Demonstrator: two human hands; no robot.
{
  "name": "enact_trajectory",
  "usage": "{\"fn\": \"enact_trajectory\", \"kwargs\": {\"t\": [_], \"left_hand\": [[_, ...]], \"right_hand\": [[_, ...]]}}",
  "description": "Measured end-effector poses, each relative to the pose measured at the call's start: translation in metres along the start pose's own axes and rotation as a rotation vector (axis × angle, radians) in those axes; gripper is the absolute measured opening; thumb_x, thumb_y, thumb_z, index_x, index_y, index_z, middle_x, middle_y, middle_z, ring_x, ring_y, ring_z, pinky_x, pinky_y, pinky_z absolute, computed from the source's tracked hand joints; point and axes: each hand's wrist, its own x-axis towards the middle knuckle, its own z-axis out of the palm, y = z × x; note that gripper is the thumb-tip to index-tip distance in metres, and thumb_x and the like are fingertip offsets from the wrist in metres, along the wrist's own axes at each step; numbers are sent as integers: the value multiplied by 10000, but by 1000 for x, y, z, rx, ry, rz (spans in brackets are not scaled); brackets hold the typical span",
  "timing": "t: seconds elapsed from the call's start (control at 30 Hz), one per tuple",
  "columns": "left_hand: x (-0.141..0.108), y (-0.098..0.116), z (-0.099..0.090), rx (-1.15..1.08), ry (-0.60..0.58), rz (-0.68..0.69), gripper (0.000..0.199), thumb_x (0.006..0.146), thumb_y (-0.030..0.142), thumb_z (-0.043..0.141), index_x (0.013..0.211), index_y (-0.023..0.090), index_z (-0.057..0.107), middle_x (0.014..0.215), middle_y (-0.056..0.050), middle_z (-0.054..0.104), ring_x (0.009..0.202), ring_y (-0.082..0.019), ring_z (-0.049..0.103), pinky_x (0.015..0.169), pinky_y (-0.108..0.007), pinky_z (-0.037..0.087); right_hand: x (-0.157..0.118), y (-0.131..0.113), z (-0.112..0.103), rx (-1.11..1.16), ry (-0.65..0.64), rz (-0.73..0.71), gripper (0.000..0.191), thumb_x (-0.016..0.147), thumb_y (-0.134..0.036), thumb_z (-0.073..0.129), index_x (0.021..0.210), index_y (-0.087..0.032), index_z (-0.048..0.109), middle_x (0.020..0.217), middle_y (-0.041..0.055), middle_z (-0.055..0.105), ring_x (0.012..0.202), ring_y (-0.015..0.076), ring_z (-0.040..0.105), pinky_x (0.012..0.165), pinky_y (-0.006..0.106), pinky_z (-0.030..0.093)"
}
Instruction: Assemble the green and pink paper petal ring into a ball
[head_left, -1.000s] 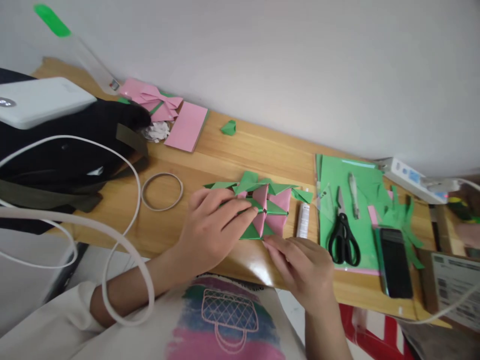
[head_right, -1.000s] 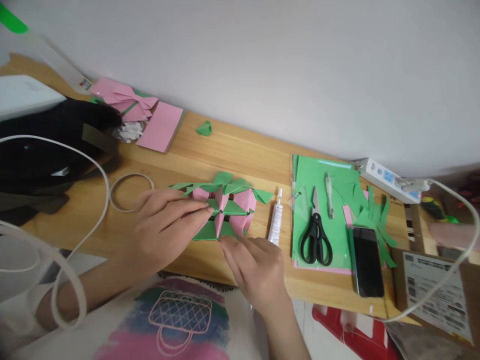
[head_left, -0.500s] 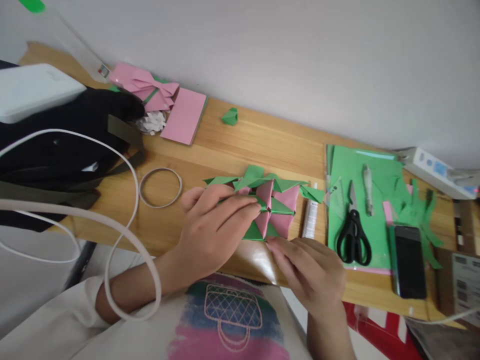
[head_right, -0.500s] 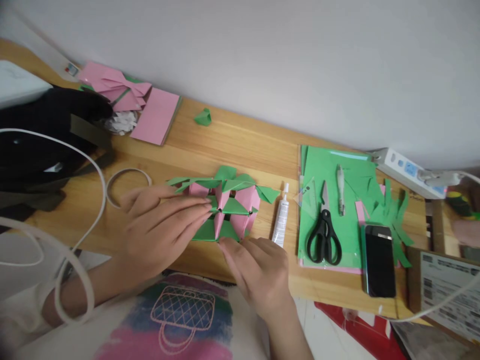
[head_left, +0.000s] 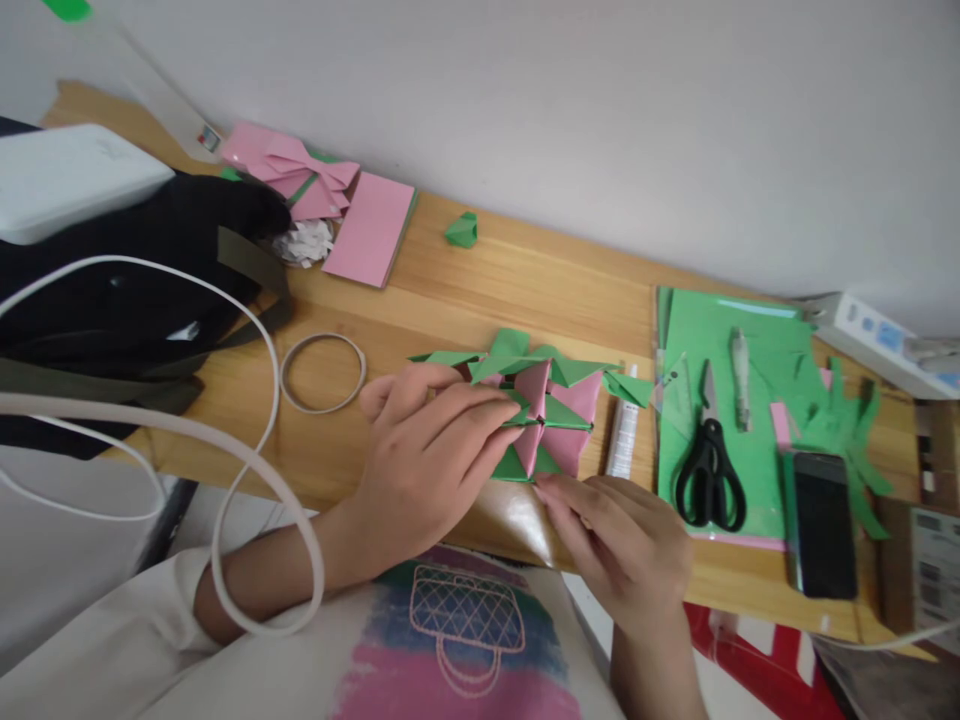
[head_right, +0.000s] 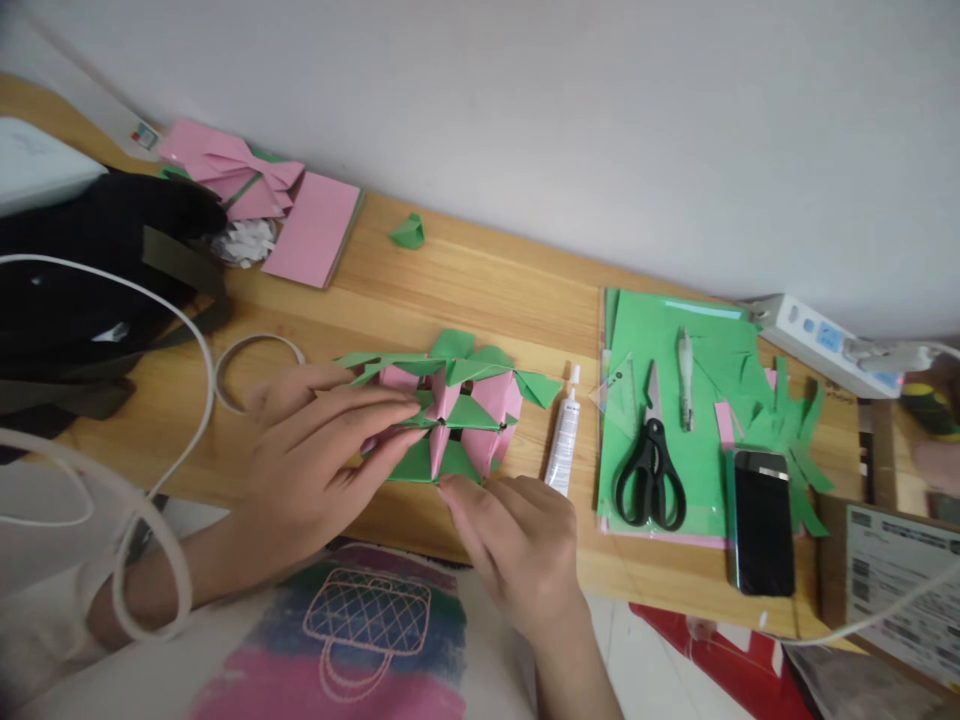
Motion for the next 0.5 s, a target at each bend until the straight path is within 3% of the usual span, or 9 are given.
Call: {"fn": "enact_trajectory", "kwargs": {"t": [0.33, 0.5], "left_hand": [[2, 4, -4, -40, -27, -85, 67, 920, 260, 628, 973, 261, 667, 931, 19, 751, 906, -212, 609, 797, -415, 462], [-1, 3, -1, -54, -7, -85, 92, 918, 204, 620, 981, 260, 655, 945, 24, 757, 916, -211, 619, 798, -412, 458]], "right_hand": [[2, -1, 0, 57, 11, 27, 134, 893, -95, 619, 974, -202, 630, 661, -17, 703, 520, 98, 587, 498, 228, 453], [3, -2, 0, 58, 8, 22, 143, 888, -84, 624, 977, -195, 623, 729, 2, 744, 542, 102, 622, 509, 227, 472]]}}
